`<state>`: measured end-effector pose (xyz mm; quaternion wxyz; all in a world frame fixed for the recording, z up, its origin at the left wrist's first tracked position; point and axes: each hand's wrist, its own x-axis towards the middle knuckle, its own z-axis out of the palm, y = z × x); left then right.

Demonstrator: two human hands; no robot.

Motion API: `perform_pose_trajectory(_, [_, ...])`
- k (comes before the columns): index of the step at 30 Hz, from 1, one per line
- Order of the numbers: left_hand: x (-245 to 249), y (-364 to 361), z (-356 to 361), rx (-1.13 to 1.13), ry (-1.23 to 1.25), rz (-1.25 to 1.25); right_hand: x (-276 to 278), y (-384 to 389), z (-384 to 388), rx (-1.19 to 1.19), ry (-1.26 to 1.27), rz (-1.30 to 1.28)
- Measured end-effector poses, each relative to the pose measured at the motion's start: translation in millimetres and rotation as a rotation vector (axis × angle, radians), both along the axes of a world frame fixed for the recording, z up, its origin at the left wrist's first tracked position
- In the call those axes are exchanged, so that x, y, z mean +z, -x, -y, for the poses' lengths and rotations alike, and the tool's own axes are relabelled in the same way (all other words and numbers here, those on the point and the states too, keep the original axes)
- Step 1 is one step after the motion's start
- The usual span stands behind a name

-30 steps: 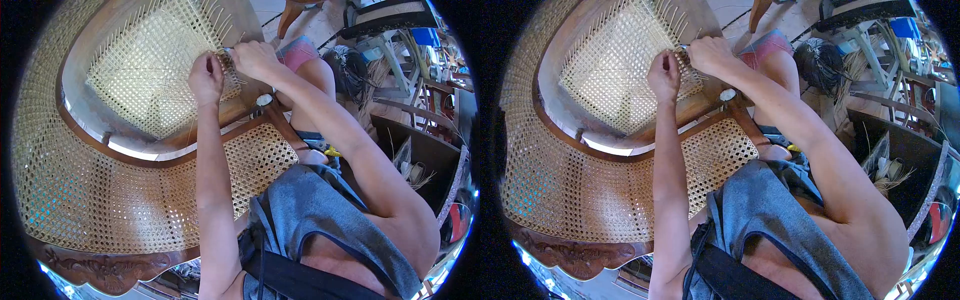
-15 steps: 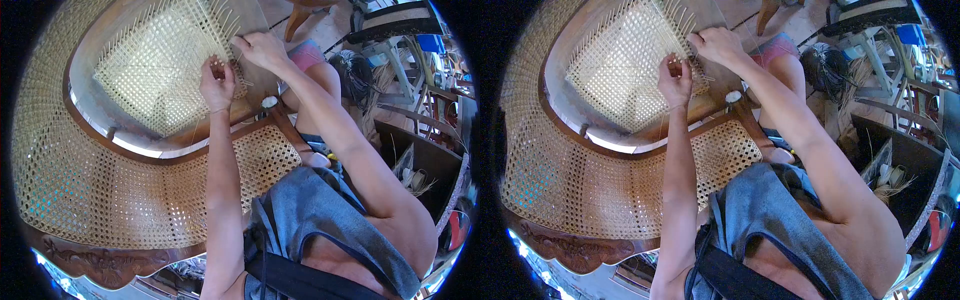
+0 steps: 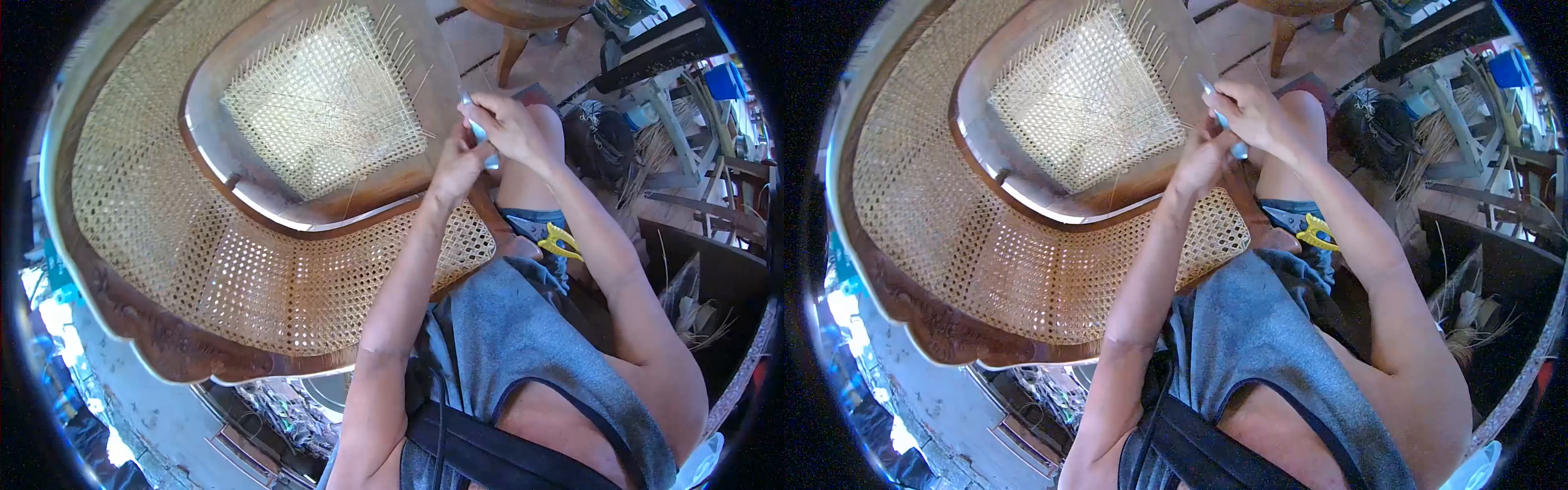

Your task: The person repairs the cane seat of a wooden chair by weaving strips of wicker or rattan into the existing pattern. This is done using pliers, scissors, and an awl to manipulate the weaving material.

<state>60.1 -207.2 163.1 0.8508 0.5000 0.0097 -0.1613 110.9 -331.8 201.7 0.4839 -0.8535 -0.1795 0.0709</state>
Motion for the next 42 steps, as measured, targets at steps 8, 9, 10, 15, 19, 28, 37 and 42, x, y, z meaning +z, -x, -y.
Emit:
perform_pose_trajectory(8, [16.1,71.6,-7.1,0.106,-0.226,-0.211,-41.8,13.2,-5.6,0.031,-0.046,0.092])
perform_pose_trajectory(9, [24.0,80.8,-13.3,0.108,-0.418,-0.189,-36.4,-2.6,-10.9,0.058,0.027,0.033])
perform_pose_trajectory(10, [29.6,86.9,-18.9,0.113,-0.608,-0.159,-39.8,-20.5,-21.5,-0.002,0.078,0.199])
perform_pose_trajectory(15, [12.9,126.5,-54.0,0.143,-0.722,-0.139,-59.7,-92.9,-76.7,-0.023,0.270,0.553])
perform_pose_trajectory(19, [-3.3,136.4,-76.0,0.259,-0.649,-0.173,-53.9,-103.9,-85.2,0.174,0.428,0.456])
perform_pose_trajectory(28, [-12.3,120.3,-94.6,0.192,-0.579,-0.237,-45.4,-102.1,-86.7,0.263,0.651,0.215])
perform_pose_trajectory(37, [-28.0,123.4,-110.1,0.318,-0.409,-0.316,-41.1,-122.8,-99.6,0.165,0.691,0.345])
perform_pose_trajectory(42, [-36.0,116.3,-107.8,0.324,-0.388,-0.298,-43.7,-128.0,-75.6,0.051,0.366,0.387])
